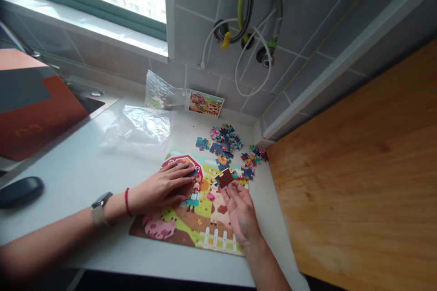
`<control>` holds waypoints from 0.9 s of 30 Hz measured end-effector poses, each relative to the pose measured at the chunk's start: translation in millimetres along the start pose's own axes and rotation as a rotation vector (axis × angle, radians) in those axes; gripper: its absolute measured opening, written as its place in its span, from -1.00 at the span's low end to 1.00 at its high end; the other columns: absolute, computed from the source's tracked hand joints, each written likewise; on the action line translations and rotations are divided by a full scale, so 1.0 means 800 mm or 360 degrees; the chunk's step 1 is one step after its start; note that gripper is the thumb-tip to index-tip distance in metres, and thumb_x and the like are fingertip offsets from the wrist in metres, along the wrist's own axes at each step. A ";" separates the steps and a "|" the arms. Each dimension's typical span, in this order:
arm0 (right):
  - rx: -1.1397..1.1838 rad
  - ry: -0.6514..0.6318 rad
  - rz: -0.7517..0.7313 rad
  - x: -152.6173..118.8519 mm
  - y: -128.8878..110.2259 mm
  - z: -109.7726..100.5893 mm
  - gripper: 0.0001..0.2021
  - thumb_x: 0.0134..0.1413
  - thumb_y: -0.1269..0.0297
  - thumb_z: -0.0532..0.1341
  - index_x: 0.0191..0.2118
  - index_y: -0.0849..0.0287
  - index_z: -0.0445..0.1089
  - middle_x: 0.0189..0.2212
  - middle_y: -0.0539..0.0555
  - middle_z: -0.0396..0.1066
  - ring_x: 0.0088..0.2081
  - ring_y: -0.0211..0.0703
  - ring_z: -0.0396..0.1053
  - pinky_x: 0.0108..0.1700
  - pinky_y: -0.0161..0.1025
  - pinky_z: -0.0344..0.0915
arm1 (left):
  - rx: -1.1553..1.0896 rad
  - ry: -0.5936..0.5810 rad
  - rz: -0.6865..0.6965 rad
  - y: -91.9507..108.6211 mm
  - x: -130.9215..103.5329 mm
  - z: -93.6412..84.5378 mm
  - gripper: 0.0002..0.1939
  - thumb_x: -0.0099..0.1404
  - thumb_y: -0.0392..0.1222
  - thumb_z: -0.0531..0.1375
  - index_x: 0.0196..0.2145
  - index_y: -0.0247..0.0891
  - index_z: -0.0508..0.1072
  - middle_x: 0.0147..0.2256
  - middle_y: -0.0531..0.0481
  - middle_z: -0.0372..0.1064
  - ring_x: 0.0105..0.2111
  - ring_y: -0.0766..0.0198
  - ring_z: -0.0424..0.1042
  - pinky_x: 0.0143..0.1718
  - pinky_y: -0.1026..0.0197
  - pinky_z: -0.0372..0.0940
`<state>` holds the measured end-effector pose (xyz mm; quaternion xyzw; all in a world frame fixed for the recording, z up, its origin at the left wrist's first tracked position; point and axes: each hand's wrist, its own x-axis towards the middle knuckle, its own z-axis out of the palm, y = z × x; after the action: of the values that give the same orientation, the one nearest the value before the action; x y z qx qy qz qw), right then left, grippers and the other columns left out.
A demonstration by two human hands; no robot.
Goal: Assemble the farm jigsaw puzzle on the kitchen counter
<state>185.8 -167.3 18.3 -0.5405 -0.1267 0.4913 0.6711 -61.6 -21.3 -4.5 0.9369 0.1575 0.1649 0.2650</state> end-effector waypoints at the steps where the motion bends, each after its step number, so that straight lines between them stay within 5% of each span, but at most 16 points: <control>1: -0.0041 0.0050 -0.0037 0.002 -0.007 0.000 -0.62 -0.22 0.12 0.63 -0.30 0.01 0.50 -0.32 -0.03 0.52 -0.19 -0.09 0.52 0.12 -0.01 0.49 | 0.0000 0.0004 0.0010 0.000 0.000 0.001 -0.42 0.42 -0.04 0.30 0.35 -0.06 0.37 0.39 -0.13 0.23 0.41 -0.13 0.17 0.44 -0.27 0.02; 5: -0.0608 -0.0184 0.0057 0.013 -0.026 0.020 -0.58 -0.12 0.01 0.58 -0.27 0.14 0.48 -0.47 -0.02 0.53 -0.45 -0.22 0.47 -0.39 -0.30 0.45 | -0.0026 0.0030 0.0080 -0.001 0.001 0.002 -0.33 0.36 0.02 0.37 0.35 -0.15 0.35 0.36 -0.20 0.27 0.37 -0.15 0.22 0.42 -0.26 0.04; 10: -0.1095 -0.0458 0.0041 0.040 -0.020 0.040 -0.46 -0.14 -0.17 0.51 -0.26 0.16 0.42 -0.59 -0.03 0.48 -0.59 -0.22 0.42 -0.55 -0.35 0.32 | -0.0082 0.0110 0.0036 0.001 0.001 -0.001 -0.23 0.30 0.15 0.41 0.33 -0.20 0.33 0.30 -0.25 0.33 0.31 -0.12 0.30 0.36 -0.20 0.17; 13: -0.1301 -0.0544 -0.0104 0.044 -0.013 0.031 -0.58 0.06 -0.14 0.42 -0.25 0.11 0.39 -0.60 -0.08 0.43 -0.66 -0.26 0.34 -0.61 -0.34 0.25 | -0.0086 0.0114 0.0026 0.003 0.001 -0.002 -0.22 0.32 0.11 0.39 0.35 -0.22 0.28 0.29 -0.26 0.34 0.31 -0.11 0.30 0.36 -0.20 0.17; 17: -0.1688 -0.0601 -0.0587 0.034 -0.011 0.020 -0.73 0.33 0.02 0.26 -0.32 0.08 0.43 -0.60 -0.05 0.42 -0.60 -0.22 0.36 -0.51 -0.28 0.33 | -0.0065 0.0100 -0.0011 0.008 0.001 -0.002 -0.25 0.36 0.05 0.37 0.37 -0.21 0.24 0.30 -0.24 0.33 0.33 -0.09 0.27 0.39 -0.21 0.12; 20: -0.1935 -0.0701 -0.0992 0.035 -0.012 0.020 -0.86 0.32 0.15 0.29 -0.19 0.08 0.52 -0.34 0.08 0.55 -0.31 -0.07 0.52 -0.24 -0.15 0.49 | -0.0038 0.0067 -0.0062 0.011 0.001 -0.002 -0.26 0.38 0.02 0.36 0.38 -0.21 0.22 0.32 -0.23 0.31 0.35 -0.08 0.23 0.42 -0.21 0.08; 23: -0.2157 -0.0866 -0.1208 0.042 -0.013 0.019 -0.64 0.23 0.18 0.39 0.12 0.06 0.49 0.05 0.19 0.52 0.09 0.13 0.45 0.13 0.10 0.45 | -0.0013 0.0040 -0.0078 0.013 0.001 -0.002 -0.27 0.39 0.00 0.35 0.38 -0.24 0.21 0.31 -0.23 0.31 0.35 -0.09 0.24 0.42 -0.23 0.07; 27: -0.2224 -0.0961 -0.1316 0.050 -0.013 0.014 -0.54 0.24 0.20 0.40 0.22 0.08 0.43 0.13 0.18 0.50 0.19 0.16 0.37 0.22 0.17 0.40 | -0.0026 0.0027 -0.0092 0.013 0.002 -0.005 -0.30 0.42 -0.02 0.32 0.39 -0.23 0.21 0.32 -0.23 0.32 0.35 -0.06 0.25 0.43 -0.21 0.07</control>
<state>203.1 -127.9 17.1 -0.5861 -0.7587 0.1398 0.2475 -59.5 -27.4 4.6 0.9283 0.1854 0.1663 0.2760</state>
